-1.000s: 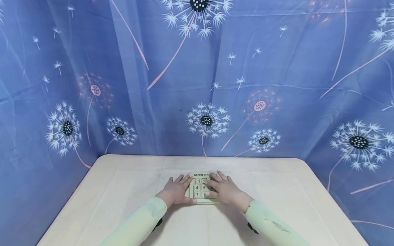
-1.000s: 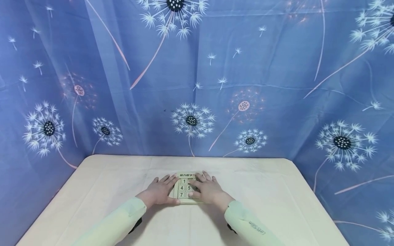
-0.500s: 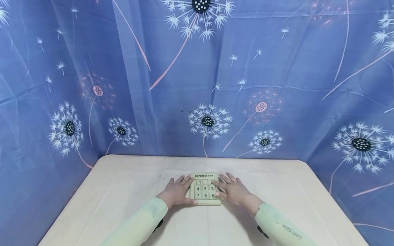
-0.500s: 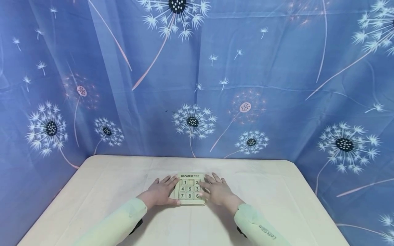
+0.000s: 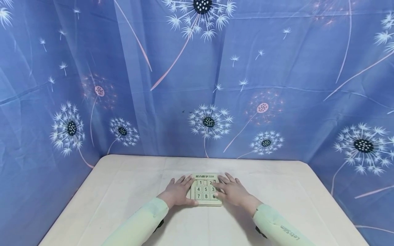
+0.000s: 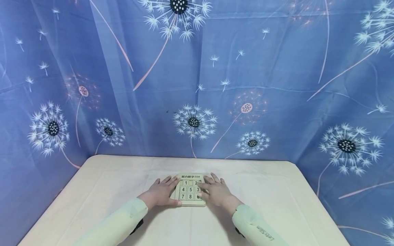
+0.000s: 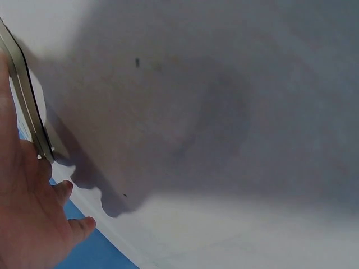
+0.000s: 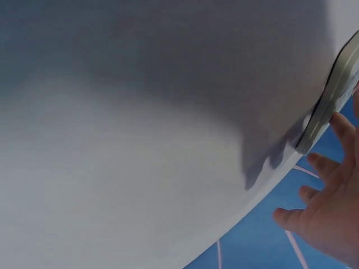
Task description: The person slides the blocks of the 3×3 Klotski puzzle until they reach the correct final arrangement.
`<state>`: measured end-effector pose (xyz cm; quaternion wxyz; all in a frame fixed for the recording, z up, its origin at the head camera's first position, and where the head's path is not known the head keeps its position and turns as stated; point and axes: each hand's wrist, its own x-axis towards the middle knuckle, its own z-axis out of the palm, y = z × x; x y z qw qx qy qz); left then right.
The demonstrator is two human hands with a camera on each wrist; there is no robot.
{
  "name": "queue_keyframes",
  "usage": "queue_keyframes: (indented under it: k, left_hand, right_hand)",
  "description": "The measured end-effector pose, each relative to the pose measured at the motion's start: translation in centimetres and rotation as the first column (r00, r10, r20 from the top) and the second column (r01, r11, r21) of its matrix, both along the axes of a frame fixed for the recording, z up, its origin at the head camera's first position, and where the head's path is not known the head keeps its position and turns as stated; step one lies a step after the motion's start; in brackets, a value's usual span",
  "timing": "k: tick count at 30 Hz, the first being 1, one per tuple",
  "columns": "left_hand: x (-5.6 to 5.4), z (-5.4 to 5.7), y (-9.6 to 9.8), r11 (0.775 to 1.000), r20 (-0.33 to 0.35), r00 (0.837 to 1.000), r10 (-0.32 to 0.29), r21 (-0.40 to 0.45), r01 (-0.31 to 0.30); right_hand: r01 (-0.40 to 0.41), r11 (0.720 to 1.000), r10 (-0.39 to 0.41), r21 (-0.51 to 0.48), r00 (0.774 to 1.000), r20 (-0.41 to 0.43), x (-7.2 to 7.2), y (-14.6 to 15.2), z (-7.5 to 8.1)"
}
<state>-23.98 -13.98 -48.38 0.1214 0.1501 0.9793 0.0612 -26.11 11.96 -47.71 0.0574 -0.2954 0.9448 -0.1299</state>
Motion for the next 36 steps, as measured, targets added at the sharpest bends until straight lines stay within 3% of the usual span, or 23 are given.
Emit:
queue_keyframes:
  k: [10,36]
  left_hand:
    - [-0.1,-0.2,0.0,1.0,0.008,1.0,0.004,-0.008,-0.004]
    - [-0.1,0.1,0.2,1.0,0.016,1.0,0.014,-0.015,-0.014]
  right_hand:
    - [0.012,0.999,-0.012,0.032,1.0,0.008,0.1,-1.1,0.5]
    - [0.019,0.999,-0.019,0.025,1.0,0.013,0.0,-1.6,0.0]
